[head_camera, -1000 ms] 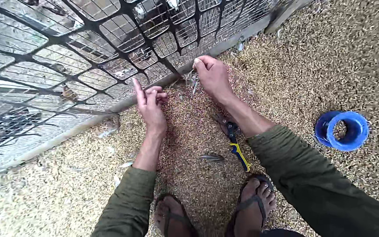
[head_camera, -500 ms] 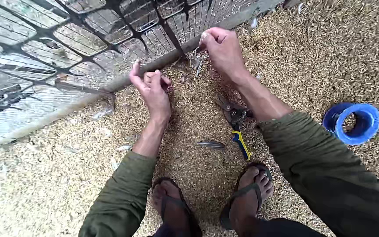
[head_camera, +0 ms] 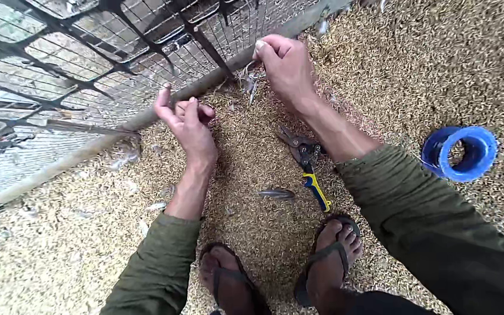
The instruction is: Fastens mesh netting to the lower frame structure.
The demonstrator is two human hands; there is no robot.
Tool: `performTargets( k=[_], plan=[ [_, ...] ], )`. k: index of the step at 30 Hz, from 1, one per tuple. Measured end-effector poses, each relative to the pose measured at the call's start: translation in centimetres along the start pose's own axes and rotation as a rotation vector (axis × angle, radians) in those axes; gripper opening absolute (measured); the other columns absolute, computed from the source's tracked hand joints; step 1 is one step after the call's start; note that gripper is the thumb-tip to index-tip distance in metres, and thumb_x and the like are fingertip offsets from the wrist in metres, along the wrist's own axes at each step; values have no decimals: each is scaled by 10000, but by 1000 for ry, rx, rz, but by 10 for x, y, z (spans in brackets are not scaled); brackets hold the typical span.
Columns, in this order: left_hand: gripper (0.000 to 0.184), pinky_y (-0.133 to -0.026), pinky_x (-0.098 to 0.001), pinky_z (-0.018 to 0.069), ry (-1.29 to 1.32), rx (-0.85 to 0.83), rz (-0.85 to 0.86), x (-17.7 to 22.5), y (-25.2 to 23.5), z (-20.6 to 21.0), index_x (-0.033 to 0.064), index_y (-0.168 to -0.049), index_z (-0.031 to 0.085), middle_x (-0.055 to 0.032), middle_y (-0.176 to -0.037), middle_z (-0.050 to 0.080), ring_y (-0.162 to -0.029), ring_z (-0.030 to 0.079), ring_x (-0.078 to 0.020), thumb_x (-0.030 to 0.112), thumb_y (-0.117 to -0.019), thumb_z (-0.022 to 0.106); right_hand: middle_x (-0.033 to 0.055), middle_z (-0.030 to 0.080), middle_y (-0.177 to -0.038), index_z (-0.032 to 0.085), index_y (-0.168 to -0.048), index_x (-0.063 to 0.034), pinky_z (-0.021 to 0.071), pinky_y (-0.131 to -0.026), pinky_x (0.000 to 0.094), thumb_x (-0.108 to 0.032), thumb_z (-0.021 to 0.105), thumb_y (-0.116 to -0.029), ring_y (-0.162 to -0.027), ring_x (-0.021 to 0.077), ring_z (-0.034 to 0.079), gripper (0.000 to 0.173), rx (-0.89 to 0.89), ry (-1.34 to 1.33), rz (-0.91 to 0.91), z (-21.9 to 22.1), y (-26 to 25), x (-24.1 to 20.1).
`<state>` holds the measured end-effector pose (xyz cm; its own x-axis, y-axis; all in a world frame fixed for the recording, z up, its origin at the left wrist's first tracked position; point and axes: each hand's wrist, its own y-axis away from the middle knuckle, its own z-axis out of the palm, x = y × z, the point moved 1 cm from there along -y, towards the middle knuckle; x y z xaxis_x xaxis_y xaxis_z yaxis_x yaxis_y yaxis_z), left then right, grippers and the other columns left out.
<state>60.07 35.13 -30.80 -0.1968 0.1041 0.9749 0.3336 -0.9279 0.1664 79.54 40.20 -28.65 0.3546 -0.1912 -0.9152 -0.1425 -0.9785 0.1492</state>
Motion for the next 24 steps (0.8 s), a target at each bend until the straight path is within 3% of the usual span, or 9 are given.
performTargets(
  k=[12, 17, 24],
  plan=[
    [509, -627, -310, 572, -27, -12, 1, 2, 2, 0, 127, -1470, 247, 50, -796, 473, -598, 557, -95, 40, -1006, 439, 15, 672, -756, 753, -983, -73, 502, -654, 354, -182, 506, -1054, -652, 102, 598, 279, 54, -23, -60, 19, 20, 3],
    [495, -614, -307, 567, -8, -10, 16, 0, 0, -1, 128, -1451, 253, 48, -792, 469, -581, 545, -96, 27, -1001, 434, 5, 636, -702, 744, -953, -51, 470, -586, 313, -161, 506, -1050, -583, 78, 543, 279, 97, -42, -121, 20, 27, 4],
    [500, -611, -303, 566, -15, -11, 14, 2, 2, 0, 135, -1451, 253, 56, -775, 465, -583, 548, -91, 20, -997, 429, 24, 679, -744, 758, -1000, -46, 492, -609, 325, -166, 512, -1054, -610, 88, 581, 278, 114, -52, -106, 27, 33, 5]
  ],
)
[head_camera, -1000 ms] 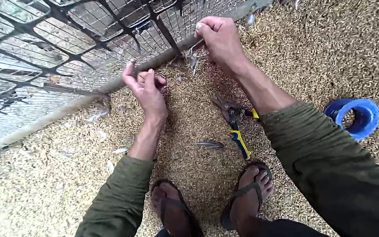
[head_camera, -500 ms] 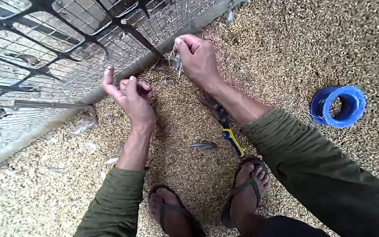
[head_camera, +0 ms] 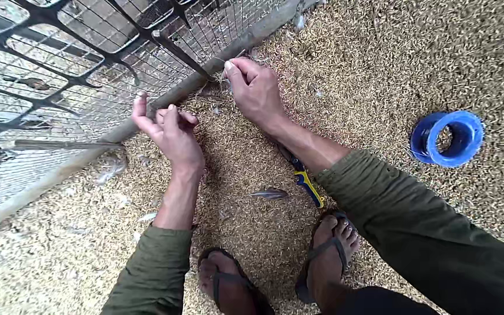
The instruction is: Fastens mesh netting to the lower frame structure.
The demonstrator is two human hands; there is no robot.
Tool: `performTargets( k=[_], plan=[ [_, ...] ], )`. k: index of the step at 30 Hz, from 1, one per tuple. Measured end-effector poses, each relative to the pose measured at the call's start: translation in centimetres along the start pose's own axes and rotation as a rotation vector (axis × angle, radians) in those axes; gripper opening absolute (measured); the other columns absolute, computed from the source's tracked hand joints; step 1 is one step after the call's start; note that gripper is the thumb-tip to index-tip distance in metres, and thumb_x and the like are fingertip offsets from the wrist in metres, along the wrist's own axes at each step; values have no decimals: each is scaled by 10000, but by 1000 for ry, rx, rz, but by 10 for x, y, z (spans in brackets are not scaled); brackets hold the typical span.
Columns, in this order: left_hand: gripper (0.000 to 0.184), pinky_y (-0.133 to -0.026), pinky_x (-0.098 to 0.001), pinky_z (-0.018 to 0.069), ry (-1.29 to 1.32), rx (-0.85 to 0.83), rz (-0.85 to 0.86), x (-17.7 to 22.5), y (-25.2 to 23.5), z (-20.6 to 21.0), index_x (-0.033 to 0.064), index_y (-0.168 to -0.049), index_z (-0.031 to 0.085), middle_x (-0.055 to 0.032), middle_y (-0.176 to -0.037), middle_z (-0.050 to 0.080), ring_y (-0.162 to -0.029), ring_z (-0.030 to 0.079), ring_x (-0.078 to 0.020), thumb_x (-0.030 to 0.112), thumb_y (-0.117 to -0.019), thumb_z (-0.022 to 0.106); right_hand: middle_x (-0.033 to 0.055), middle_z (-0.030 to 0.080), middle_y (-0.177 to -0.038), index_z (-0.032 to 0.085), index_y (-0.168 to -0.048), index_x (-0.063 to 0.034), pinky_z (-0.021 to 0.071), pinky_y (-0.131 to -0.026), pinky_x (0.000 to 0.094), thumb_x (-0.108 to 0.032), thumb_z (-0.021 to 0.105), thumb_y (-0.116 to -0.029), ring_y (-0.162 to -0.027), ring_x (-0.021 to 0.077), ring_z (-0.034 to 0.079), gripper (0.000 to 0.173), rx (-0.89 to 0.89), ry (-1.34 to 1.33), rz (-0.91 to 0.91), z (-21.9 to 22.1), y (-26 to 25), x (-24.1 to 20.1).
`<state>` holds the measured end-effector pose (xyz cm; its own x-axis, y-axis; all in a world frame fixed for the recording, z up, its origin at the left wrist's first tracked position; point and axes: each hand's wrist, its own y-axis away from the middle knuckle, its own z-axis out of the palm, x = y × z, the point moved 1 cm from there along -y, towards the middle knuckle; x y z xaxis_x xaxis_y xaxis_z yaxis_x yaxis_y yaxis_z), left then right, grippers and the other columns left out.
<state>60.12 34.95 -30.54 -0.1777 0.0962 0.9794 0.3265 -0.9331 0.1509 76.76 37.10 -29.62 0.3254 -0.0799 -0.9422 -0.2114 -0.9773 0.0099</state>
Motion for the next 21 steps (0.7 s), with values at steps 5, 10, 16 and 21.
performTargets(
  k=[5, 10, 16, 21],
  plan=[
    [516, -610, -301, 560, -4, 5, -8, 0, 0, -1, 126, -1475, 244, 51, -787, 460, -586, 542, -91, 28, -1003, 429, 31, 686, -758, 761, -1004, -47, 497, -629, 330, -164, 511, -1054, -631, 96, 591, 281, -2, 10, 4, 6, -3, -1],
    [552, -606, -301, 555, -24, 9, -11, 0, -1, -3, 113, -1511, 221, 41, -795, 462, -587, 543, -95, 34, -1008, 433, 42, 691, -766, 753, -996, -45, 510, -638, 340, -163, 502, -1052, -644, 108, 614, 283, 12, 12, 2, 7, -1, 2],
    [553, -609, -304, 558, -2, 15, -2, -1, -1, -2, 106, -1514, 212, 34, -796, 473, -580, 541, -96, 17, -1011, 423, 15, 665, -742, 747, -1020, -50, 497, -618, 316, -181, 494, -1061, -620, 81, 580, 287, 44, 14, 33, 1, 1, 6],
    [570, -624, -302, 560, -54, 30, 22, -2, 0, 1, 81, -1503, 230, 38, -778, 464, -583, 539, -89, 62, -1016, 524, 3, 667, -746, 748, -1001, -57, 486, -612, 294, -185, 499, -1061, -615, 61, 568, 286, 40, 32, -12, 3, 0, 6]
  ],
)
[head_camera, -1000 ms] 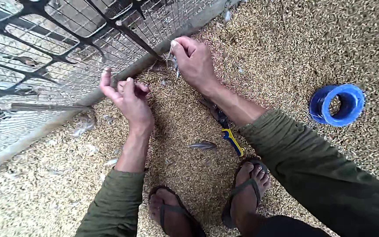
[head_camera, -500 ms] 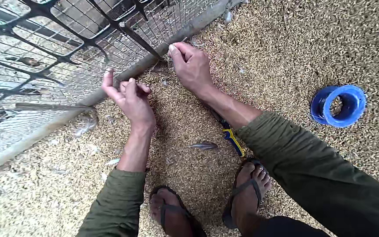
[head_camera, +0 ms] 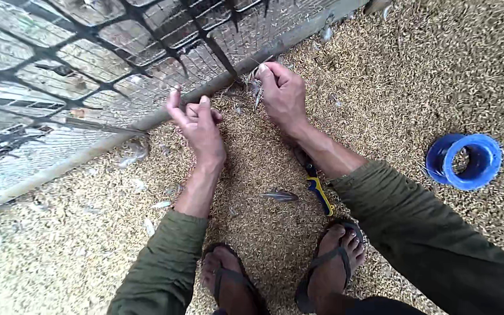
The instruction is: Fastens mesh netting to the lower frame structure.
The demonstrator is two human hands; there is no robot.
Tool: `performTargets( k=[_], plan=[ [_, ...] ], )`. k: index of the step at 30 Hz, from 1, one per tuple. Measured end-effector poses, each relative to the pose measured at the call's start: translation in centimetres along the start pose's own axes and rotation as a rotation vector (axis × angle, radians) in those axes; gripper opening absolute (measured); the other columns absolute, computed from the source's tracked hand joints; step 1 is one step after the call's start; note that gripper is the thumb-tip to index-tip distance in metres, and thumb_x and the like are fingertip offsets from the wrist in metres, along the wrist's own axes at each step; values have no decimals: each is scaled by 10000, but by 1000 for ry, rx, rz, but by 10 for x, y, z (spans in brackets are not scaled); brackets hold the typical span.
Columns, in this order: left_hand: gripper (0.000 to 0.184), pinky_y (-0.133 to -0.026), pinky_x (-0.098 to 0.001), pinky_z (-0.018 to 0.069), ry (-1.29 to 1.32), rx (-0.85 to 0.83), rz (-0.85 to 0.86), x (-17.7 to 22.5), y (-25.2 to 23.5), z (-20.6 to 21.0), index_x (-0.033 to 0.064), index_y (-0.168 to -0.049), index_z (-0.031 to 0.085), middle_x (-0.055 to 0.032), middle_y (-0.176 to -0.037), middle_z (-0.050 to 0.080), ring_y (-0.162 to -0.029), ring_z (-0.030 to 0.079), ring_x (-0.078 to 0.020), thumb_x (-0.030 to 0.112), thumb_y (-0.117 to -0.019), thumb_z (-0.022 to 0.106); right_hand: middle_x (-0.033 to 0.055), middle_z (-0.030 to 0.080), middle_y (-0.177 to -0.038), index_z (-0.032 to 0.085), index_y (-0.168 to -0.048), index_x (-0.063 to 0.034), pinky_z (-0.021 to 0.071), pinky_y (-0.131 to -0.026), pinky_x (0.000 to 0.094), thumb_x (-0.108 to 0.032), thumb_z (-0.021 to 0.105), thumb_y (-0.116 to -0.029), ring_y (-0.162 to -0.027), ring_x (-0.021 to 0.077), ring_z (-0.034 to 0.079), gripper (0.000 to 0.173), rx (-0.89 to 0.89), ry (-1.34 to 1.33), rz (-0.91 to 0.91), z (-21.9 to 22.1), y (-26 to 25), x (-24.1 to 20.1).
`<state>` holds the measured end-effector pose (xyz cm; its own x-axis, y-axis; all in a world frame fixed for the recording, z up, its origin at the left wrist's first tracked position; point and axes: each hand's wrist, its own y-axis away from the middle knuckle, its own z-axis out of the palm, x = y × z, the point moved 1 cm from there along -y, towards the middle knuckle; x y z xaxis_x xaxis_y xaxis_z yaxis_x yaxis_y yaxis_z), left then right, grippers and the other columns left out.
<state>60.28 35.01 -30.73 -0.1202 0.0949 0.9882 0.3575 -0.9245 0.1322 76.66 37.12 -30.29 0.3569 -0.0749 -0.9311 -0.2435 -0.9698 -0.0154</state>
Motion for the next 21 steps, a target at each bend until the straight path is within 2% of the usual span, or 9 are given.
performTargets(
  k=[2, 4, 6, 11, 13, 21],
  plan=[
    [628, -599, -289, 539, -62, 70, 30, 1, -2, 7, 54, -1448, 289, 58, -732, 416, -554, 489, -70, 110, -962, 683, 11, 674, -765, 747, -1001, -52, 489, -636, 293, -187, 497, -1061, -632, 61, 571, 290, -5, 9, -2, 0, 1, 1],
    [746, -563, -227, 499, -106, 170, 49, 1, -5, 18, 53, -1370, 325, 66, -760, 399, -555, 445, -32, 127, -830, 835, 1, 666, -769, 742, -1015, -56, 487, -643, 287, -197, 489, -1067, -635, 53, 563, 295, -12, 10, 23, 0, 1, 1],
    [816, -551, -164, 463, -129, 258, 67, 1, -7, 31, 37, -1331, 323, 42, -814, 404, -556, 425, 1, 108, -755, 896, 2, 669, -765, 745, -1020, -53, 488, -640, 293, -195, 479, -1069, -631, 56, 563, 306, -8, 16, 42, 1, 0, 2],
    [905, -558, -182, 443, -135, 408, 45, -4, -13, 53, 28, -1345, 305, -1, -862, 404, -569, 408, -20, 122, -705, 937, 11, 602, -735, 713, -1034, -67, 464, -583, 287, -230, 471, -1094, -593, 76, 522, 298, -50, 23, 70, -5, 7, -5],
    [927, -559, -179, 435, -144, 429, 56, -6, -14, 56, 19, -1354, 300, -2, -869, 399, -571, 404, -16, 136, -697, 944, -20, 652, -754, 743, -1015, -77, 471, -624, 283, -209, 483, -1077, -623, 44, 546, 298, -29, 10, 75, -3, 1, -2],
    [978, -564, -180, 430, -196, 464, 94, -12, -16, 58, 25, -1357, 291, -1, -871, 398, -569, 401, -16, 196, -670, 966, -35, 643, -752, 732, -955, -83, 462, -629, 256, -194, 504, -1068, -636, 23, 546, 277, -11, 4, 56, -10, -3, -3]
  ],
)
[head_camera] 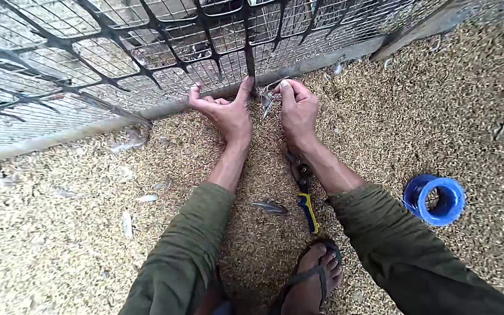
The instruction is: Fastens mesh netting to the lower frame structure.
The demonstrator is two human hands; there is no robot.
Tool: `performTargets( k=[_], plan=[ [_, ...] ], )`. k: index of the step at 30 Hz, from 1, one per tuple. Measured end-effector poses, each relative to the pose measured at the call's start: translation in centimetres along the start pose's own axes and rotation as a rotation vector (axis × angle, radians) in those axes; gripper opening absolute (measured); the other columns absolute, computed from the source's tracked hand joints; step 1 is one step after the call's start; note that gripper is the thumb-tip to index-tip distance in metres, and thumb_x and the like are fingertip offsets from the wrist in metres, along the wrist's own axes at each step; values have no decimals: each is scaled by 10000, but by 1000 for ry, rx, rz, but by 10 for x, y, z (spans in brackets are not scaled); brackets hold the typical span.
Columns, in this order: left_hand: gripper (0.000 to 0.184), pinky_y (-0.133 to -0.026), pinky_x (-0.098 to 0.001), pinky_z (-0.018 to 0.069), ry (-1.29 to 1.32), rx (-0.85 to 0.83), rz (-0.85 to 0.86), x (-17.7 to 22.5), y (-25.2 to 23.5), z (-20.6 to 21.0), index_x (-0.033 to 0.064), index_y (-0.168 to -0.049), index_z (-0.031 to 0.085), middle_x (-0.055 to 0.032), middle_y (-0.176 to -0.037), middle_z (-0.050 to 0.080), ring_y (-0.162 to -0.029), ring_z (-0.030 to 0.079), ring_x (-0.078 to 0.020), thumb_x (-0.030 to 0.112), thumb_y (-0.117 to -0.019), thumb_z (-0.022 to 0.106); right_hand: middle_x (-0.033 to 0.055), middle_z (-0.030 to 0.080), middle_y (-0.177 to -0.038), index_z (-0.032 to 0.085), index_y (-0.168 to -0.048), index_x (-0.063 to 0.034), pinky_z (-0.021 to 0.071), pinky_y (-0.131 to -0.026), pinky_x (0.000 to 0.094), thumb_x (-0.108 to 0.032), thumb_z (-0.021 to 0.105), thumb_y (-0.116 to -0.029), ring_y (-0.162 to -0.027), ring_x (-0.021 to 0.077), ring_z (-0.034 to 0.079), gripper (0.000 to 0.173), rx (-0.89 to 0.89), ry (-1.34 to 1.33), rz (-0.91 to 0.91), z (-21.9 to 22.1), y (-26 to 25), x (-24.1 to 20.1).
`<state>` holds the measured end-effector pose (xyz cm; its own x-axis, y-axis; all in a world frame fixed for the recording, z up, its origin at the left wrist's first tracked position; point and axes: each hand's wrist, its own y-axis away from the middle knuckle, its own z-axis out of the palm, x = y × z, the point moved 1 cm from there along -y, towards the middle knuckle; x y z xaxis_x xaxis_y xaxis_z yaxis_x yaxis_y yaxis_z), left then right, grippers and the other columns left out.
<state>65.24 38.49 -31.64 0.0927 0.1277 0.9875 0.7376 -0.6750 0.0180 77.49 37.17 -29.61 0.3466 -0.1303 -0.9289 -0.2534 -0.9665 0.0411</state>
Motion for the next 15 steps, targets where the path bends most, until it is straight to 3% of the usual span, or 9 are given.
performTargets(
  k=[2, 5, 7, 15],
  plan=[
    [1011, -568, -184, 438, -7, 1, -10, 0, 0, 0, 20, -1381, 275, -10, -887, 406, -573, 409, -19, 197, -666, 968, -6, 608, -748, 713, -985, -78, 454, -595, 259, -225, 494, -1088, -620, 52, 528, 283, -31, 5, 3, -4, 5, -4],
    [1024, -571, -190, 440, -10, 7, -15, 0, -1, 1, 21, -1402, 267, -17, -910, 405, -591, 413, -24, 196, -673, 964, -34, 638, -745, 733, -961, -83, 452, -614, 264, -200, 499, -1069, -624, 29, 536, 282, -15, -15, 4, -1, -1, 0],
    [1014, -571, -192, 437, -18, 14, -13, 1, -1, 2, 30, -1384, 278, -13, -902, 402, -590, 410, -25, 199, -663, 970, -11, 591, -726, 706, -973, -81, 448, -581, 264, -224, 488, -1090, -602, 55, 518, 286, -42, -8, -2, -5, 3, -2],
    [976, -567, -185, 429, -39, 38, 7, 0, -2, 4, 42, -1342, 310, -13, -893, 418, -574, 409, -14, 231, -652, 975, -44, 624, -720, 732, -950, -80, 448, -606, 262, -199, 491, -1072, -607, 23, 524, 295, -28, -6, -7, 0, -8, 2]
  ],
)
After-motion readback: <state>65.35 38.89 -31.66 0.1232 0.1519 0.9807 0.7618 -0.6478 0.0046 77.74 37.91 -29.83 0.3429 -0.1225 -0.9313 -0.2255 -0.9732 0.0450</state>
